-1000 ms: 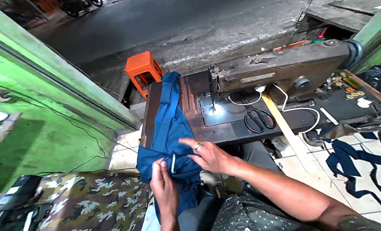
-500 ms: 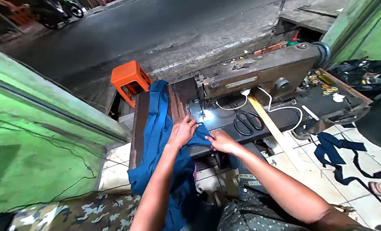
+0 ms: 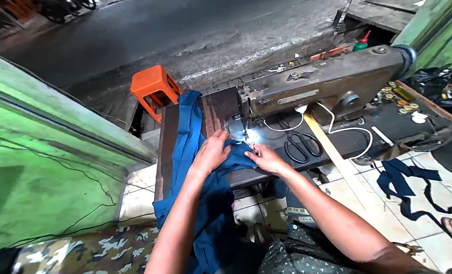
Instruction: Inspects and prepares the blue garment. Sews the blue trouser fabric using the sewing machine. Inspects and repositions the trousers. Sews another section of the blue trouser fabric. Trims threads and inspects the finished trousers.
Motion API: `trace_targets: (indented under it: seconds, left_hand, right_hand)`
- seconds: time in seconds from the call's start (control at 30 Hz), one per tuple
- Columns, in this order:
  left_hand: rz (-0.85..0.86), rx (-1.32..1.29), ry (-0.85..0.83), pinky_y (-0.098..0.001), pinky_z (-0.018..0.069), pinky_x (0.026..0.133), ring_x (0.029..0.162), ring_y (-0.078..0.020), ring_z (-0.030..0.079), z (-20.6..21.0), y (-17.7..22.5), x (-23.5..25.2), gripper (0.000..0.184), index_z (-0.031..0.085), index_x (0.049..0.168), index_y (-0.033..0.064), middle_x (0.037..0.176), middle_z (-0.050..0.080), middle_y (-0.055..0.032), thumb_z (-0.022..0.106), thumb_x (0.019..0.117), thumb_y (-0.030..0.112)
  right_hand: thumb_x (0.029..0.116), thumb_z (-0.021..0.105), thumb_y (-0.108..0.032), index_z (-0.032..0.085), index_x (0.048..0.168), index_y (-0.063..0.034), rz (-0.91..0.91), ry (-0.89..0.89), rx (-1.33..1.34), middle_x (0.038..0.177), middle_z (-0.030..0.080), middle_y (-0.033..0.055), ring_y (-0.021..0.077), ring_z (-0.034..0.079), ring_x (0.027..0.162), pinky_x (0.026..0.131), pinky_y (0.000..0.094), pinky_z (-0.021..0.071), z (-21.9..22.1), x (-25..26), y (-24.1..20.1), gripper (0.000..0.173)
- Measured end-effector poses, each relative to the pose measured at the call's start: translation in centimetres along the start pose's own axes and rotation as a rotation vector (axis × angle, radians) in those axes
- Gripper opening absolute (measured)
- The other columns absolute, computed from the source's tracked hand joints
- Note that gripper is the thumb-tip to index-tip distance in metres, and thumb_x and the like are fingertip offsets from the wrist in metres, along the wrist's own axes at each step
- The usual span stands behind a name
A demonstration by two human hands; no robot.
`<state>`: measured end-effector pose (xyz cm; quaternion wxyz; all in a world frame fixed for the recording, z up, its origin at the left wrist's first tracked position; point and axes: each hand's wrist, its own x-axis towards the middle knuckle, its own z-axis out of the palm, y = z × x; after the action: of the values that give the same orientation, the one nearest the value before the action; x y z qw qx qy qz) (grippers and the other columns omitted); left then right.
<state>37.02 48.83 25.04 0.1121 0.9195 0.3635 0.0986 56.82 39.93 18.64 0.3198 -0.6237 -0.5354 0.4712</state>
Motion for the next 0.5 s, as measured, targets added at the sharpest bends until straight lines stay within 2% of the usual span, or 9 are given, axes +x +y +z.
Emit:
trace_targets:
  seconds: [0.1,0.17,0.23,0.27,0.37,0.43,0.47,0.5]
  left_hand:
    - [0.04,0.123,0.129,-0.053,0.0585,0.085,0.098,-0.0346,0.071,-0.5,0.4,-1.3,0.022,0.073,0.11,0.0005,0.106,0.071,-0.0183,0.07,0.0888,0.004]
    - [0.055,0.103,0.167,-0.0533,0.0592,0.082,0.092,-0.0336,0.073,-0.3,0.9,-2.0,0.017,0.075,0.106,0.0009,0.1,0.074,-0.017,0.066,0.0915,0.003]
    - [0.054,0.078,0.156,-0.053,0.0594,0.082,0.092,-0.0318,0.074,-0.2,1.7,-2.3,0.018,0.075,0.107,0.0024,0.1,0.075,-0.0151,0.063,0.0952,0.005]
    - [0.049,0.057,0.152,-0.0525,0.0594,0.084,0.093,-0.0311,0.075,-0.2,2.1,-2.4,0.017,0.075,0.109,0.003,0.101,0.075,-0.0145,0.062,0.0982,0.008]
    - [-0.026,-0.087,0.123,-0.0498,0.0582,0.088,0.095,-0.0279,0.073,-1.3,3.3,-2.8,0.018,0.073,0.11,0.0039,0.1,0.074,-0.0131,0.058,0.1024,0.01]
    - [-0.147,-0.211,0.049,-0.0507,0.0557,0.085,0.091,-0.0274,0.071,-2.7,4.1,-2.8,0.022,0.072,0.108,0.003,0.095,0.072,-0.0136,0.055,0.1062,0.016]
    - [-0.192,-0.224,0.031,-0.0514,0.0544,0.082,0.087,-0.0277,0.069,-3.0,4.2,-2.4,0.024,0.071,0.106,0.0037,0.091,0.071,-0.0134,0.054,0.1071,0.021]
    - [-0.217,-0.189,0.027,-0.0528,0.0539,0.08,0.086,-0.0292,0.069,-2.9,4.0,-1.8,0.026,0.071,0.104,0.0041,0.089,0.07,-0.0139,0.055,0.107,0.025]
  right_hand:
    - [0.1063,0.055,-0.025,0.065,0.117,0.0001,-0.037,-0.032,-0.088,0.096,0.067,0.0134,0.0179,0.07,0.082,0.08,0.0367,0.06,-0.4,-0.3,0.5,0.029]
    - [0.1035,0.059,-0.027,0.067,0.122,-0.0019,-0.136,0.001,-0.166,0.109,0.07,0.0146,0.0225,0.069,0.095,0.091,0.0419,0.0551,-0.4,-0.6,0.4,0.031]
    - [0.1021,0.061,-0.03,0.067,0.129,-0.0068,-0.262,0.094,-0.202,0.122,0.069,0.0131,0.0236,0.069,0.104,0.097,0.0435,0.0548,0.1,-0.9,0.1,0.036]
    - [0.1028,0.06,-0.03,0.069,0.127,-0.0085,-0.304,0.147,-0.19,0.122,0.07,0.0117,0.0227,0.069,0.107,0.098,0.0435,0.0548,0.4,-1.0,-0.1,0.034]
    - [0.1035,0.057,-0.019,0.074,0.113,-0.0044,-0.295,0.236,0.003,0.102,0.074,0.0109,0.0185,0.069,0.098,0.092,0.0411,0.0538,1.0,-1.3,-0.8,0.025]
    - [0.1054,0.054,-0.022,0.071,0.118,-0.0021,-0.212,0.167,0.17,0.105,0.073,0.0107,0.0151,0.068,0.099,0.093,0.0373,0.054,1.0,-2.1,-1.2,0.029]
    - [0.1066,0.053,-0.025,0.068,0.12,-0.0018,-0.153,0.127,0.237,0.104,0.071,0.01,0.0136,0.068,0.094,0.086,0.0345,0.056,1.1,-2.6,-1.5,0.031]
    - [0.1081,0.052,-0.027,0.066,0.119,-0.0018,-0.094,0.106,0.273,0.097,0.068,0.009,0.0126,0.068,0.079,0.071,0.0314,0.0586,1.1,-2.9,-1.8,0.031]
